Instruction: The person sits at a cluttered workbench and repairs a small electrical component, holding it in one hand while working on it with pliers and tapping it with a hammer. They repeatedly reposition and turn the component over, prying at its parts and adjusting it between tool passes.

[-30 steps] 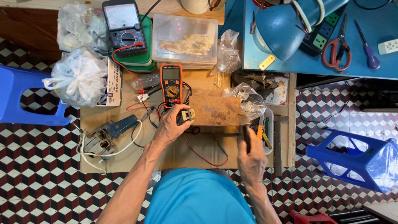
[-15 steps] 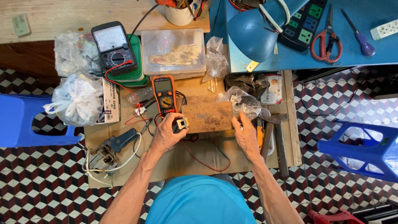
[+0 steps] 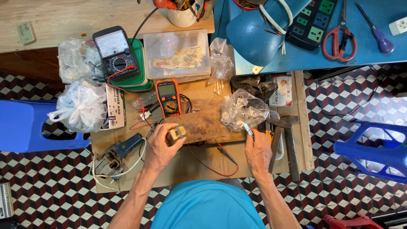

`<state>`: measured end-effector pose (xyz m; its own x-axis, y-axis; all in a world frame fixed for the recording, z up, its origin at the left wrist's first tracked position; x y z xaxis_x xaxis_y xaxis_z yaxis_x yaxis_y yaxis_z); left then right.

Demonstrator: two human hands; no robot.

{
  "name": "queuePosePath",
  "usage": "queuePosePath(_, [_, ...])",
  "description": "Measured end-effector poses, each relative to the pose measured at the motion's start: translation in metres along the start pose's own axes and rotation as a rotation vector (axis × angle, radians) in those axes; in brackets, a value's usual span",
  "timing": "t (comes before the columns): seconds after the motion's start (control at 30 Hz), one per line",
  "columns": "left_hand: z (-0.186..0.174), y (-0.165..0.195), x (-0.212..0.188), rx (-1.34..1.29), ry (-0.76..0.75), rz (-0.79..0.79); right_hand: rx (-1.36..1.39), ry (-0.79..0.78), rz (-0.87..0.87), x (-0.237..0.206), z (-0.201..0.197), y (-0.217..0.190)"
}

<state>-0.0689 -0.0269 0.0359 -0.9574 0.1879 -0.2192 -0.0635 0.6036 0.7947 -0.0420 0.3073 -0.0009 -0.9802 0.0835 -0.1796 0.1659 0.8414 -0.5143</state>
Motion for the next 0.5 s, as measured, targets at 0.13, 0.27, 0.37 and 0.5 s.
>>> queuePosePath(0.13, [0.037,0.04,0.036,-0.059,-0.02,0.186,-0.178,-0.181,0.043,0.006,0.013,0.027])
queuePosePath(0.27, [0.056,0.04,0.056,0.03,-0.065,0.164,-0.124,-0.182,-0.035,0.015,0.014,0.023])
queuePosePath(0.37, [0.06,0.038,0.053,0.062,-0.087,0.227,-0.059,-0.152,-0.041,0.004,0.003,0.018])
queuePosePath(0.5, [0.039,0.02,0.03,0.031,0.063,0.244,0.193,-0.118,0.055,-0.016,-0.01,0.013])
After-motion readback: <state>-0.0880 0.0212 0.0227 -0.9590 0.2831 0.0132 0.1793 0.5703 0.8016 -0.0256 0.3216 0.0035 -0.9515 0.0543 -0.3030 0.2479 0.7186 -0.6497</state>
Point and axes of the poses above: each hand's wrist, its own x-axis towards the middle knuckle, its own z-axis out of the palm, y = z × x, the point moved 10 cm from there along x, towards the middle knuckle, and after that the axes turned 14 degrees about -y, right-handed, at the moved point
